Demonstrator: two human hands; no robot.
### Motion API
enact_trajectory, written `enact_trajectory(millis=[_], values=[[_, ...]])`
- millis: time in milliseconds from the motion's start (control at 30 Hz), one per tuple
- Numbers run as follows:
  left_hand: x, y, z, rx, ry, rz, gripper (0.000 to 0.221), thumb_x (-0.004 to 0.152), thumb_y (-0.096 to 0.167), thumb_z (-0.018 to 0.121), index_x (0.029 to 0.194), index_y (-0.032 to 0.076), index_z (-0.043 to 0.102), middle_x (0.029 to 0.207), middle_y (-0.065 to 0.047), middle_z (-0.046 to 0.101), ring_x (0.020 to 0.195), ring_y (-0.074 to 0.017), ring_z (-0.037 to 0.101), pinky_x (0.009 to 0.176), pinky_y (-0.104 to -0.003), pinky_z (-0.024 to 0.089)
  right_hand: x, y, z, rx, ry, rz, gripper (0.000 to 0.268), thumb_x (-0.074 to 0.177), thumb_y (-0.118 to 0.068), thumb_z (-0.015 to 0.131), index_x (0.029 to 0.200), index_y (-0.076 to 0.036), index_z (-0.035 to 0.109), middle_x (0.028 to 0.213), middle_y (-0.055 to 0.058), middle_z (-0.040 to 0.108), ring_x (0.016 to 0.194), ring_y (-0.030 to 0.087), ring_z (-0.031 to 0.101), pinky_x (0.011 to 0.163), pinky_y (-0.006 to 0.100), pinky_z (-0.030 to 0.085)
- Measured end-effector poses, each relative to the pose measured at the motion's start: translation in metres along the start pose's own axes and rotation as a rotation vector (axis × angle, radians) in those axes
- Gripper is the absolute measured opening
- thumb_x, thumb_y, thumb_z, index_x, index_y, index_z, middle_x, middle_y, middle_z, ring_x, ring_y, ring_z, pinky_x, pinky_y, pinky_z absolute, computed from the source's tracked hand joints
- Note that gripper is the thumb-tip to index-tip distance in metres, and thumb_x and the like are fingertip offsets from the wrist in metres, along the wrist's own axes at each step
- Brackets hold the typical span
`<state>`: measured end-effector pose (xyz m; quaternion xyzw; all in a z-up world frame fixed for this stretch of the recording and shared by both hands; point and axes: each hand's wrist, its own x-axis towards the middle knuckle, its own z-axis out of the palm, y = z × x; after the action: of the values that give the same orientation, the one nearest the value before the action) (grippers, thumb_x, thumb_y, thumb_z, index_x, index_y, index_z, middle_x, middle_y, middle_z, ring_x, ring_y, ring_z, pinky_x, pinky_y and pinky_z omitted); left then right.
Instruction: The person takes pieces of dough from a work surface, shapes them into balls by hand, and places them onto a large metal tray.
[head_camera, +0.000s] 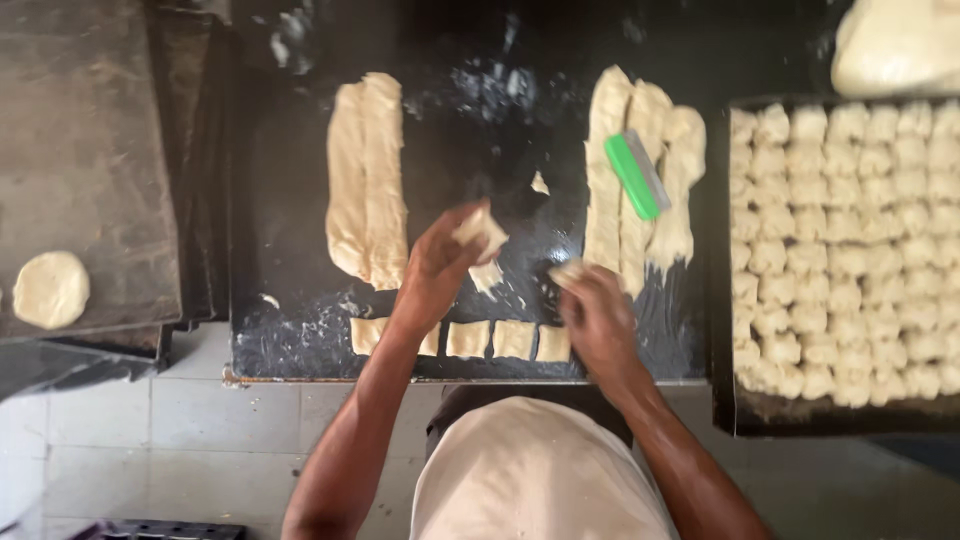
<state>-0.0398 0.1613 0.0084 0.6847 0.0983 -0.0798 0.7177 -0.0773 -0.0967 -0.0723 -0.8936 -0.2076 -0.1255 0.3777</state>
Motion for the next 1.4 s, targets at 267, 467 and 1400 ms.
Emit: enact_trajectory(millis=[267,467,1400], values=[[0.080,-0.050,0.051,0.211,0.223,0.110,0.034,0.091,0.016,0.074,0.122,0.002,0.072,0.091,-0.017,0.077,0.083,-0.0209,0.075,0.074,-0.033,0.058,0.094,-0.019,0.065,0.542,-0.218,0.105,0.031,0.098,0.003,0.059,0.128,0.006,0.059,0.124,0.024,0.062,0.113,0.038,0.062,0.095,0.044,0.051],[0.083,-0.083,0.050,0.294,0.127,0.139,0.032,0.090,0.019,0.074,0.118,0.003,0.072,0.092,-0.020,0.076,0.086,-0.0297,0.077,0.076,-0.039,0.058,0.046,-0.027,0.031,-0.157,-0.239,-0.125,0.033,0.086,0.008,0.063,0.118,0.005,0.067,0.119,0.022,0.067,0.114,0.038,0.066,0.101,0.045,0.054],[-0.035,-0.050,0.056,-0.247,-0.725,-0.019,0.043,0.095,-0.008,0.059,0.138,-0.004,0.058,0.150,-0.010,0.050,0.112,-0.0269,0.066,0.086,-0.041,0.054,0.011,-0.069,-0.092,0.762,-0.065,0.836,0.050,0.078,-0.008,0.084,0.123,-0.009,0.063,0.109,0.002,0.066,0.102,0.018,0.069,0.083,0.032,0.059]])
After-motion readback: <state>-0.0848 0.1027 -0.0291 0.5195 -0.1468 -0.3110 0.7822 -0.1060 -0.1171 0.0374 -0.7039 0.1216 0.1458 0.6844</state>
